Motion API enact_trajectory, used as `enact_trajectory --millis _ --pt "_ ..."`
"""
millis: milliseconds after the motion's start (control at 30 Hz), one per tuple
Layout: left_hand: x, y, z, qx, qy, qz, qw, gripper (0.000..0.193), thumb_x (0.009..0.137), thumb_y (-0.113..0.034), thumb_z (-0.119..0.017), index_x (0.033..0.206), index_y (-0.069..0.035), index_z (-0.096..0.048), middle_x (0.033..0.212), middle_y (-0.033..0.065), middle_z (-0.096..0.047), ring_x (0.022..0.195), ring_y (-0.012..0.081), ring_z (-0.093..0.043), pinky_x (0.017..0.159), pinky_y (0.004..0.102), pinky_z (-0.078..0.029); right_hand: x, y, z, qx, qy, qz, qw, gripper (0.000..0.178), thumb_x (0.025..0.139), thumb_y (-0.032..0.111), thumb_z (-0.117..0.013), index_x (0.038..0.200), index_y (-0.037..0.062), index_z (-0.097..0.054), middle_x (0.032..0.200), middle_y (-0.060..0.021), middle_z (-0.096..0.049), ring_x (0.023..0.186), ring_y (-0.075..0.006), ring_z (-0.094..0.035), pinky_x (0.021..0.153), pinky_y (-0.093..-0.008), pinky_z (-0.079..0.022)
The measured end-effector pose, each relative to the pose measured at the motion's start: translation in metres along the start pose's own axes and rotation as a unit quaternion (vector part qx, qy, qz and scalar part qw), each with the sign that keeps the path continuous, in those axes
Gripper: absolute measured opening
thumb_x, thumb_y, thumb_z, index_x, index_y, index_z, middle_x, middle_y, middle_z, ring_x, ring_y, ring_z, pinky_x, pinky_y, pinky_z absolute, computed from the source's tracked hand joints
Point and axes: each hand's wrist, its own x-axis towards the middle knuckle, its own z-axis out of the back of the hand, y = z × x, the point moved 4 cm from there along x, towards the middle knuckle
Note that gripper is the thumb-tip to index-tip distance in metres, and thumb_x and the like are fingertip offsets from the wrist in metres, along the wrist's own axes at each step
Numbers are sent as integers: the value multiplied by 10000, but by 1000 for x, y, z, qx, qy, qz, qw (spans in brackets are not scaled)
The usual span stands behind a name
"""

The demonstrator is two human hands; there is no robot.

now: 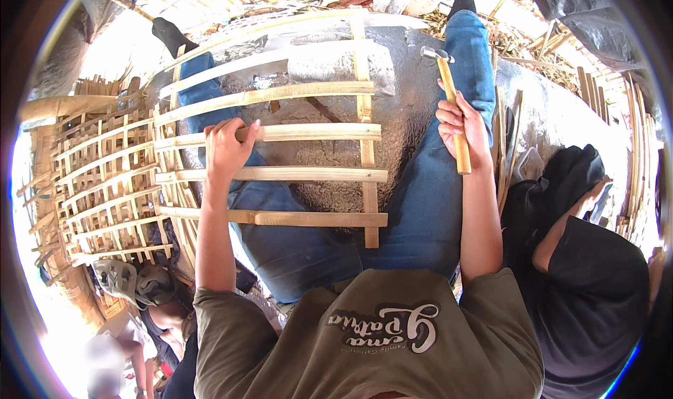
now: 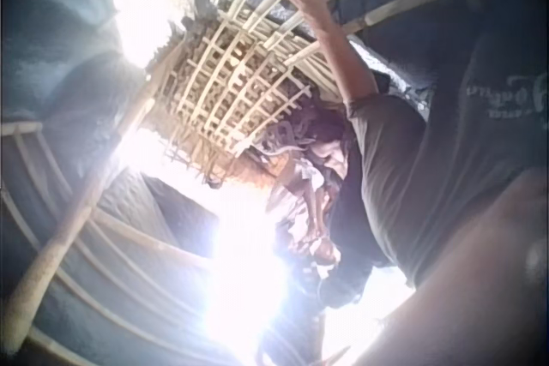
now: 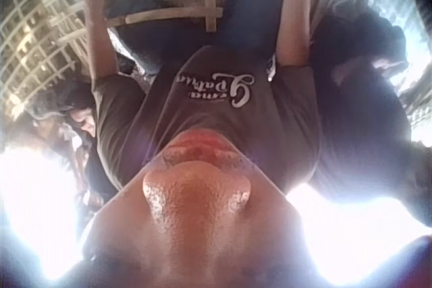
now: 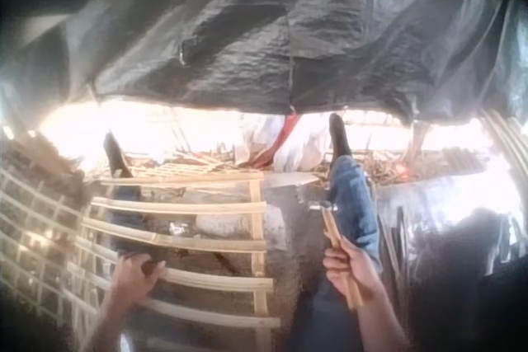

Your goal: The person sits on the ground and assembles a wooden lattice structure by hand. They place thin wooden slats across a frame and secure them using a hammer and nails.

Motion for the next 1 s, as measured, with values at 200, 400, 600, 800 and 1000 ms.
enact_trajectory --millis 200,400,600,800,1000 --pt "4 -3 -2 -12 46 37 998 329 900 -315 -713 720 -64 -601 692 83 -639 701 306 -624 746 420 -427 1 -1 1 -5 -3 0 1000 391 1074 260 -472 1422 88 -429 750 57 -338 607 -18 -336 495 -151 -335" --pt "52 -27 0 23 -11 -9 1000 283 913 -330 -688 1048 -84 -645 1136 106 -643 1040 304 -606 885 488 -444 2 2 0 3 -1 -1 1000 389 1067 229 -478 1423 78 -430 749 55 -342 614 -22 -340 501 -163 -336" --pt "104 -62 -69 108 38 -13 993 654 984 -520 -487 1537 -197 -355 1592 99 -314 1461 329 -314 1178 661 -166 4 1 9 15 25 -4 1000 451 1075 194 -438 1488 37 -349 751 38 -350 613 -37 -358 487 -175 -347" --pt "111 -80 -99 80 105 -5 991 698 1019 -574 -318 1569 -146 -283 1603 143 -287 1493 348 -244 1162 728 6 -4 -2 -8 1 -21 10 1000 492 1094 218 -408 1532 31 -282 764 26 -331 592 -29 -328 476 -164 -360" --pt "112 -85 -92 87 37 -21 995 641 1000 -532 -442 1476 -102 -435 1412 169 -433 1351 354 -416 1180 704 -99 -2 2 -11 -7 -15 7 1000 491 1096 213 -402 1532 25 -278 761 25 -330 593 -27 -327 480 -159 -362"
